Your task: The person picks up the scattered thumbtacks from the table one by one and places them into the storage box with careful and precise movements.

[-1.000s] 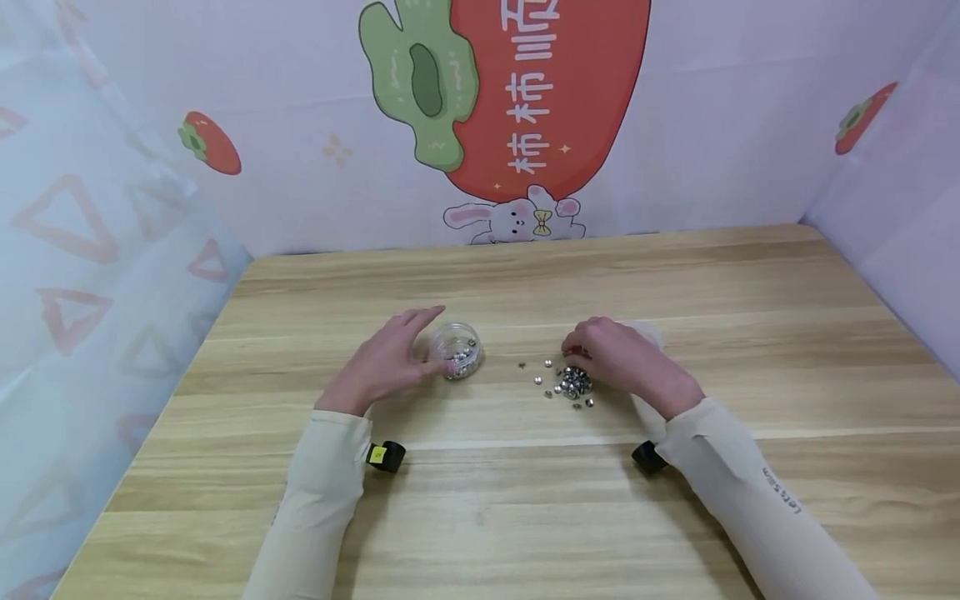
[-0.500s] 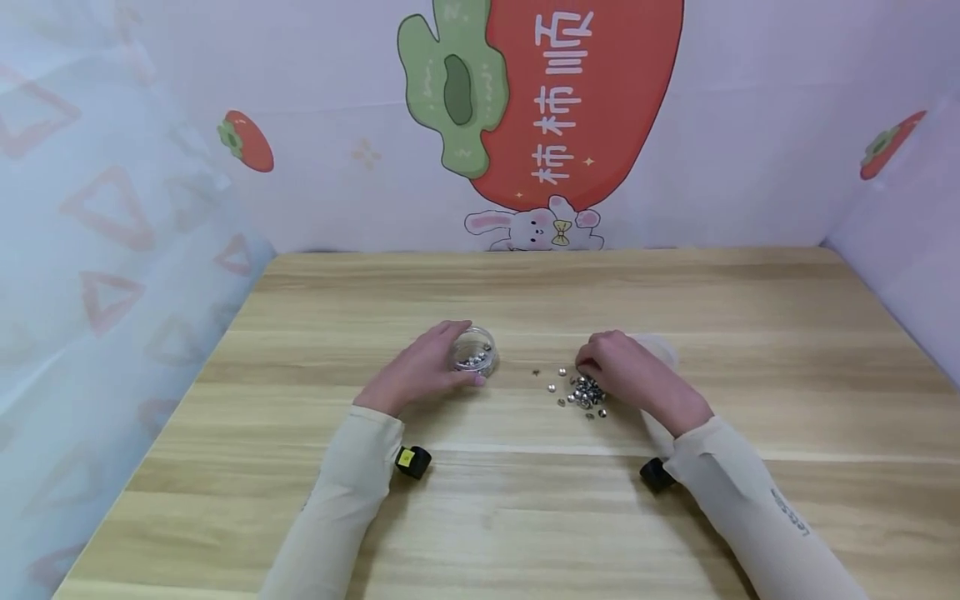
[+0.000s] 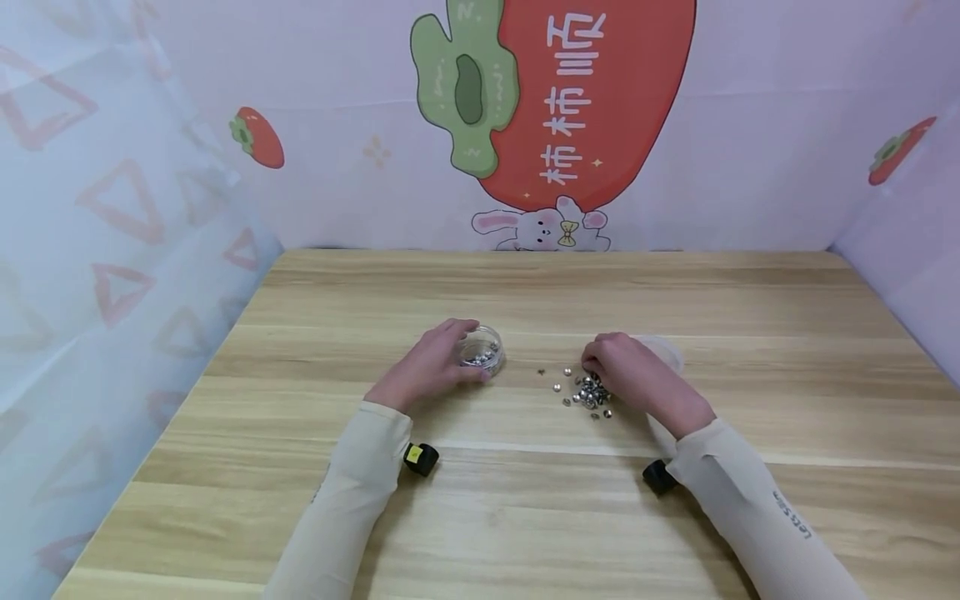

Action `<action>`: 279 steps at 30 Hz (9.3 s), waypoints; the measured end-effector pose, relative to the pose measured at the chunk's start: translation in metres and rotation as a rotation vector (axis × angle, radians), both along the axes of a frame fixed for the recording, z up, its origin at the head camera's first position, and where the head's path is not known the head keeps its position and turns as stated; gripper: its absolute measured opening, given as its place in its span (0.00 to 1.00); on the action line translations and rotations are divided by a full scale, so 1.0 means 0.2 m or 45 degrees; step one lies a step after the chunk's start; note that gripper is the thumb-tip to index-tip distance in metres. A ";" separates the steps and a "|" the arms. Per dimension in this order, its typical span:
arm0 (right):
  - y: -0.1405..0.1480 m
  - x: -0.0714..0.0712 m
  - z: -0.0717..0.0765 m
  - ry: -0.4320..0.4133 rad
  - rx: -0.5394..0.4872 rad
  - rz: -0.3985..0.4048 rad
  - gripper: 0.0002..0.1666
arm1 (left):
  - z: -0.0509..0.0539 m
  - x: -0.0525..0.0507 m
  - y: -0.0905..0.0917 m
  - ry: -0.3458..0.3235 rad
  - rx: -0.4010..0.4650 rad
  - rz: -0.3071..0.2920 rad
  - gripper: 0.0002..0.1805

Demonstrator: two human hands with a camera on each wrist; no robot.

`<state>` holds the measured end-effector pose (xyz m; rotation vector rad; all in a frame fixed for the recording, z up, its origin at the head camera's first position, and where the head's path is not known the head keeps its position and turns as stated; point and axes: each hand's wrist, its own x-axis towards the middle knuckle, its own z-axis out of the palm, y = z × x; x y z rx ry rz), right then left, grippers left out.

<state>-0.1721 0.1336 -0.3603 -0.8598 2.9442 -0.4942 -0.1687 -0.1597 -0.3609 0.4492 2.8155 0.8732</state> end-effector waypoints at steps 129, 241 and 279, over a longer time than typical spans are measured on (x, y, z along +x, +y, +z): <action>0.09 0.00 0.04 0.019 0.050 0.055 0.02 | -0.02 -0.02 -0.02 -0.030 0.165 0.025 0.46; -0.08 -0.03 0.05 -0.004 0.059 0.129 0.04 | -0.02 -0.02 -0.02 -0.098 0.132 0.059 0.47; -0.56 -0.10 0.21 0.100 -0.040 0.182 0.07 | -0.02 -0.01 -0.04 -0.126 0.145 0.082 0.44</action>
